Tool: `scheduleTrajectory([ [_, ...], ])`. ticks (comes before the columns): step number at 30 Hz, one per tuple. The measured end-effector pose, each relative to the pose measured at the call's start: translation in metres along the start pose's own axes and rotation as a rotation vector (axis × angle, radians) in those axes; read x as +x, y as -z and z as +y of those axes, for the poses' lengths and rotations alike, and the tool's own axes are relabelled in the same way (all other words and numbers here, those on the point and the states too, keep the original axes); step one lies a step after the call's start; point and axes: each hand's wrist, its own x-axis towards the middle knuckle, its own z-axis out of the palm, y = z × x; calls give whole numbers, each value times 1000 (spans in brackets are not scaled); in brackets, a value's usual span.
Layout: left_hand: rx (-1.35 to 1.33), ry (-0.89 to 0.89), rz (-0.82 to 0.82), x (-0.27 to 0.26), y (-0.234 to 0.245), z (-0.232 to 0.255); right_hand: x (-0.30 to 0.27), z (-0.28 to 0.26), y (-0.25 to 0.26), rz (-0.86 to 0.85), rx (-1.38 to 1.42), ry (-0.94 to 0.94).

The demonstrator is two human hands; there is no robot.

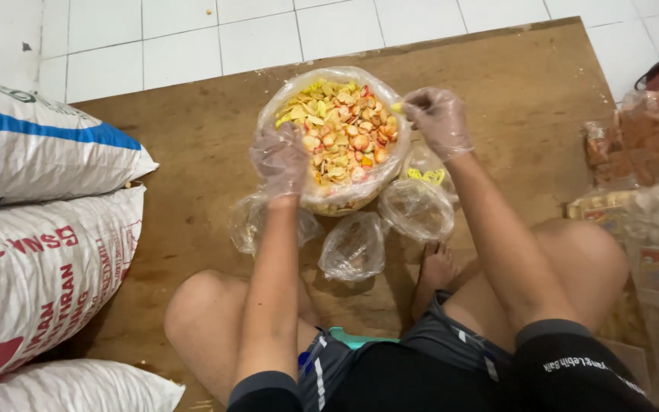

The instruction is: Packing small snack items from a large bowl into individual plastic bags while sitting on the floor.

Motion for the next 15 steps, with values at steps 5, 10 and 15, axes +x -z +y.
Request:
scheduleTrajectory([
  [5,2754,211,292,17,19,8,28,106,24,110,-230,-133],
  [10,2814,241,208,16,74,3,14,146,33,32,-703,-116],
  [15,2717,243,243,16,60,0,13,185,31,-65,-902,-216],
])
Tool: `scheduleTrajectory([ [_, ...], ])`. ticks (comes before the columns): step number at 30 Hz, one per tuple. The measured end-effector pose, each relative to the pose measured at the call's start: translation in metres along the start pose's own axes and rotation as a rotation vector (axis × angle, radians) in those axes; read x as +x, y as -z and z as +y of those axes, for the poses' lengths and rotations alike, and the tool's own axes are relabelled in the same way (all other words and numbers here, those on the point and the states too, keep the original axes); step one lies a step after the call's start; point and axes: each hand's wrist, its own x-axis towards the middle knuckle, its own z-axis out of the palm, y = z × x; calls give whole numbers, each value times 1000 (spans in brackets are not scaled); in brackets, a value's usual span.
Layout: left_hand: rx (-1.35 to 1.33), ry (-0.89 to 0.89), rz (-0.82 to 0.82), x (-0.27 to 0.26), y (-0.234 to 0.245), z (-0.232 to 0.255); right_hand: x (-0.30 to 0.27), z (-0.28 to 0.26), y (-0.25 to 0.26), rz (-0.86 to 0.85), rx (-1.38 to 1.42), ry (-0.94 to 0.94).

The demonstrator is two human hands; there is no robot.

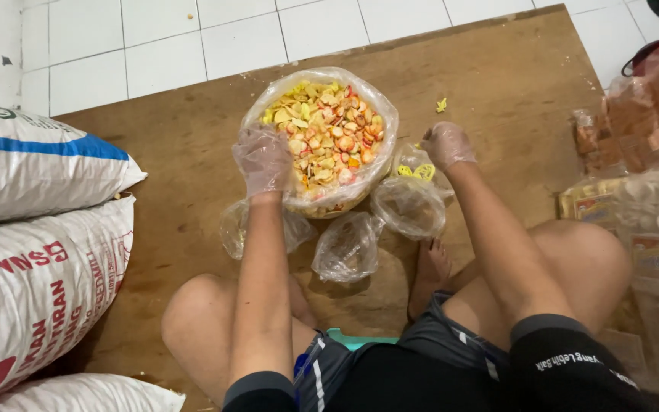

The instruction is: Packing small snack items from a large bowl into individual plastic bags while sitting on the floor.

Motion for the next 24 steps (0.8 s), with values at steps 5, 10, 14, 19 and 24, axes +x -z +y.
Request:
scheduleTrajectory([
  [5,-154,6,144,-14,35,32,-12,0,8,-121,10,-68],
  [10,-418,-61,461,-10,50,62,3,8,1,10,149,88],
  [14,-876,-93,282,-9,48,90,-34,-63,54,-2,868,190],
  [19,-1090,-55,-176,-23,71,124,-55,-109,85,-157,1200,276],
  [24,-1256,-126,-252,-35,95,132,-59,-124,99,-189,1347,293],
])
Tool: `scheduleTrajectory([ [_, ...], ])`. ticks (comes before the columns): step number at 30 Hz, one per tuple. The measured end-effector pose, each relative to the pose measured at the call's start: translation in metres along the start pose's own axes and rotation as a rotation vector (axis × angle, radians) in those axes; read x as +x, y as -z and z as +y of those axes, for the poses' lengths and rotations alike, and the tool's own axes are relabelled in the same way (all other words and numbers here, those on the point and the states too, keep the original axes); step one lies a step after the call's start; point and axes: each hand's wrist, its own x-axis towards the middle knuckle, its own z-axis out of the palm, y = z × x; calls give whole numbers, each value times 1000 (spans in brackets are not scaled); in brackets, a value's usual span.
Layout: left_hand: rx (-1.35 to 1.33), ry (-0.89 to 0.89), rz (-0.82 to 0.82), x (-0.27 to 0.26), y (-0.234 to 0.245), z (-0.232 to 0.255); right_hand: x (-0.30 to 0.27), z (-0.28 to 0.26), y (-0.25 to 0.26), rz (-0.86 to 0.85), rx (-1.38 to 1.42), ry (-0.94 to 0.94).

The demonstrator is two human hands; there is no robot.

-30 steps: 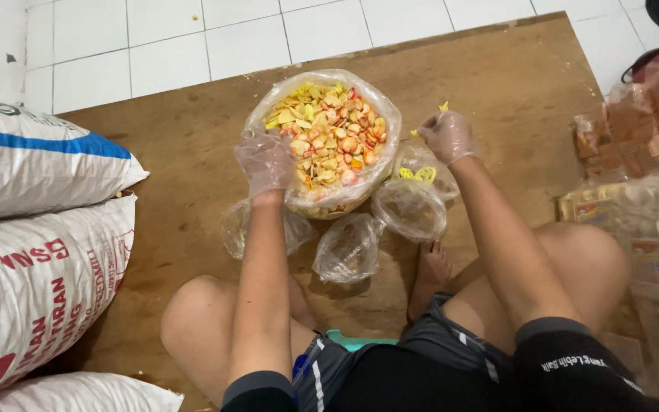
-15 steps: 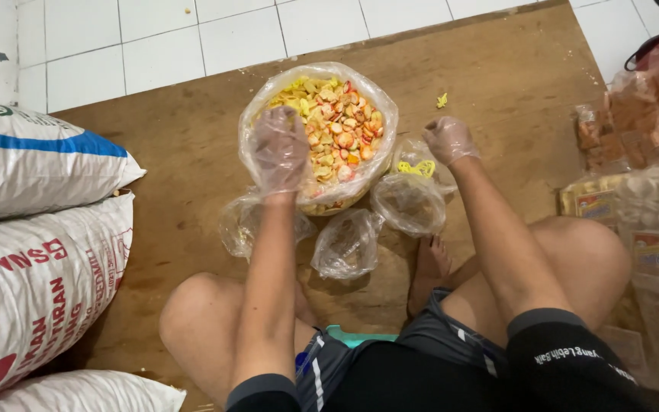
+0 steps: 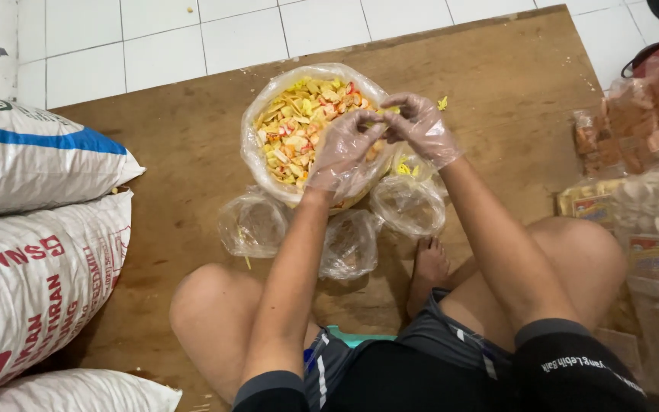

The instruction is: Packing small snack items from a large bowl into individual plastic bags while sitting on the floor.

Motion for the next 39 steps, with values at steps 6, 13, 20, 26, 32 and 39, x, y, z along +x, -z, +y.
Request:
scheduleTrajectory([
  [6,86,-100,61,20,14,-37,10,21,48,130,-127,60],
  [13,830,96,134,13,51,-29,-1,68,91,242,-860,-39],
  [20,1178,265,-119,8,53,-28,-4,112,105,63,-1266,-314],
  [26,1205,272,-114,5,51,-26,-10,99,98,-73,-1287,-338],
  [32,1168,179,-69,9,55,-42,-1,114,106,57,-1205,-275],
  [39,1144,153,5,10,50,-54,12,63,60,328,-968,90],
])
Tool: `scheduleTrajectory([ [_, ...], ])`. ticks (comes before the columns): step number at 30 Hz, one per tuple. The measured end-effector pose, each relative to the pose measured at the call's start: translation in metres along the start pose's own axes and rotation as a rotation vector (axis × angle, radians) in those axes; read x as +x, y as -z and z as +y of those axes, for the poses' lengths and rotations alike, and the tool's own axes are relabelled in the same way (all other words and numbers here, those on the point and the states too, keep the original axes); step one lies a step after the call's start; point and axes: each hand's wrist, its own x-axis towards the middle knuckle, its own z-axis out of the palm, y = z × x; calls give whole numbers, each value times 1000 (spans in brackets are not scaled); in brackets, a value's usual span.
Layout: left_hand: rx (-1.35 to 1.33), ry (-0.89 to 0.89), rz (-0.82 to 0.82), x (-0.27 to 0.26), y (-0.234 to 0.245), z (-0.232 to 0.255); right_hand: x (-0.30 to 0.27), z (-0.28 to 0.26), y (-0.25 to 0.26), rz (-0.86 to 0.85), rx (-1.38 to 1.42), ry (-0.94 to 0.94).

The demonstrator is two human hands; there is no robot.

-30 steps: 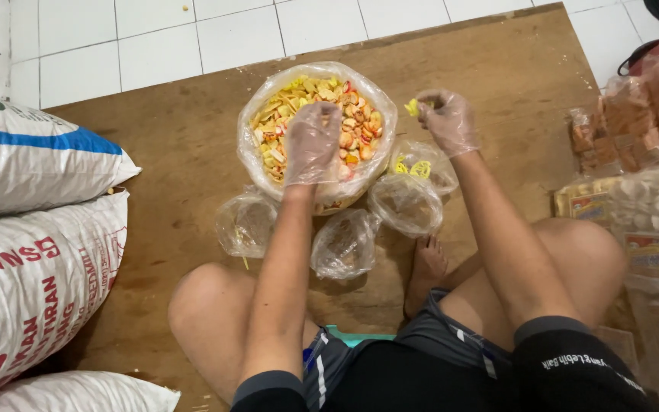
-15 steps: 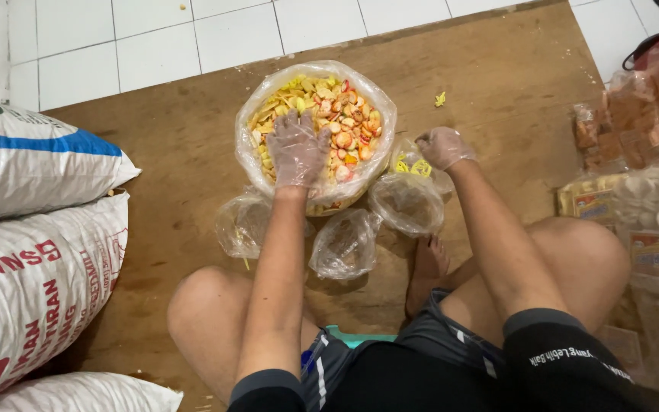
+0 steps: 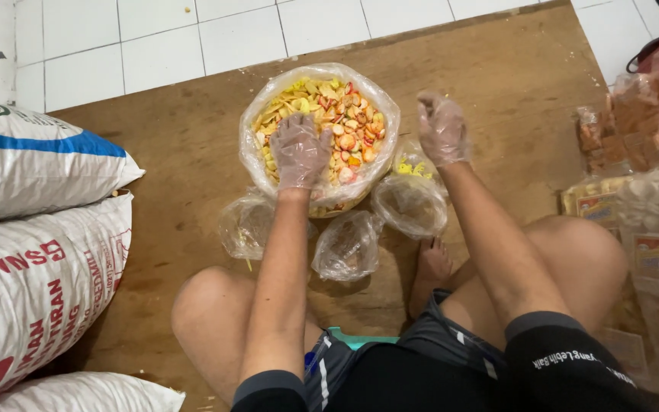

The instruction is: Packing small snack items from a large bowl into individual plastic bags while sitting on the floor.

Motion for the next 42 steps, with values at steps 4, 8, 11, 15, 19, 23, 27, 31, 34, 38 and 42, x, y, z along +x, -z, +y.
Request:
scheduleTrajectory([
  [4,-97,86,70,-2,5,7,1,-58,9,315,169,292],
  [8,-339,-27,335,2,-17,2,4,-109,-3,239,396,341],
  [11,-959,-195,274,-16,22,12,3,-130,-9,70,495,570],
  [15,-1031,-100,342,-1,-17,9,5,-143,-17,-141,513,444],
  [19,-1330,-132,239,-12,-4,5,4,-139,-22,-286,640,204],
  [23,-1137,4,143,4,-20,-12,13,-111,-26,-94,780,244],
  [27,-847,108,390,11,-43,-27,24,-75,-10,159,528,185],
  [31,-264,174,300,-3,-42,-43,31,-14,-7,395,249,32],
  [34,-148,213,174,-8,-38,-47,38,70,-29,293,-44,-85],
  [38,-185,100,241,-16,-39,-46,16,125,-54,-40,-439,-236],
  [42,-91,110,256,-27,-18,-36,-3,120,-49,-274,-455,-211],
])
